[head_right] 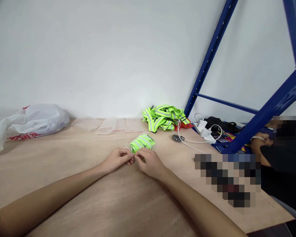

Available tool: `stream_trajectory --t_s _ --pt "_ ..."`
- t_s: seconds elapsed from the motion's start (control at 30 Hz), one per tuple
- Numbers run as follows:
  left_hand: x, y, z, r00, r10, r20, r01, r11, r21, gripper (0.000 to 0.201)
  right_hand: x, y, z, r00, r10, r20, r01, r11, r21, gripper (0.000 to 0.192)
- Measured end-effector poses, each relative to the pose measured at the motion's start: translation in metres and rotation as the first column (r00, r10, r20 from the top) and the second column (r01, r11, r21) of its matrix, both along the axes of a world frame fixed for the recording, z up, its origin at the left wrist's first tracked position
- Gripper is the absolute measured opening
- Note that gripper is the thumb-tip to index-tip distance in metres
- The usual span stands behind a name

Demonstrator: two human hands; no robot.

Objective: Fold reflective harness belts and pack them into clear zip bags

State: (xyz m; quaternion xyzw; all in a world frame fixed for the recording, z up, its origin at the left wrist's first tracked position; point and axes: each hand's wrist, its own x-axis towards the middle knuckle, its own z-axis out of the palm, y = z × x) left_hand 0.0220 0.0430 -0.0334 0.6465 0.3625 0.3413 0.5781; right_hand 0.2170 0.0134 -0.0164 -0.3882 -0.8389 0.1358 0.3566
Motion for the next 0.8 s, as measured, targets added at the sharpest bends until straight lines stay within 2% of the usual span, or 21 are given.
stream_trajectory --t_s 0.33,0.4,0.5,0.6,0.7,0.73,0.8 --pt "-0.006 0.001 0.000 0.999 -0.004 0.032 0.005 1.000 -0.026 0.047 -0.009 -0.007 0.002 0.994 -0.052 -0.098 0.043 0.995 -0.093 0.020" --pt "-0.006 -0.001 -0.001 0.999 -0.002 0.045 0.002 1.000 0.004 0.044 -0.011 -0.008 0.001 0.992 -0.064 -0.112 0.054 0.994 -0.095 0.020" --pt "-0.007 -0.004 0.001 0.998 0.022 0.059 -0.030 0.992 0.123 0.036 -0.011 -0.006 0.001 0.982 -0.077 -0.173 0.054 0.989 -0.138 0.021" --pt "-0.008 -0.006 0.003 0.996 0.060 0.071 -0.074 0.974 0.213 0.031 -0.002 0.002 0.001 0.922 -0.148 -0.356 0.064 0.969 -0.237 0.023" --pt "-0.010 -0.007 0.005 0.994 0.089 0.062 -0.101 0.971 0.217 0.031 0.012 0.013 0.003 0.813 -0.263 -0.520 0.144 0.956 -0.257 0.025" --pt "-0.010 -0.007 0.005 0.993 0.101 0.059 -0.112 0.969 0.221 0.031 0.015 0.015 0.004 0.798 -0.290 -0.529 0.185 0.952 -0.243 0.025" --pt "-0.010 -0.008 0.006 0.991 0.124 0.059 -0.135 0.958 0.252 0.032 0.018 0.015 0.006 0.823 -0.306 -0.479 0.250 0.951 -0.180 0.022"
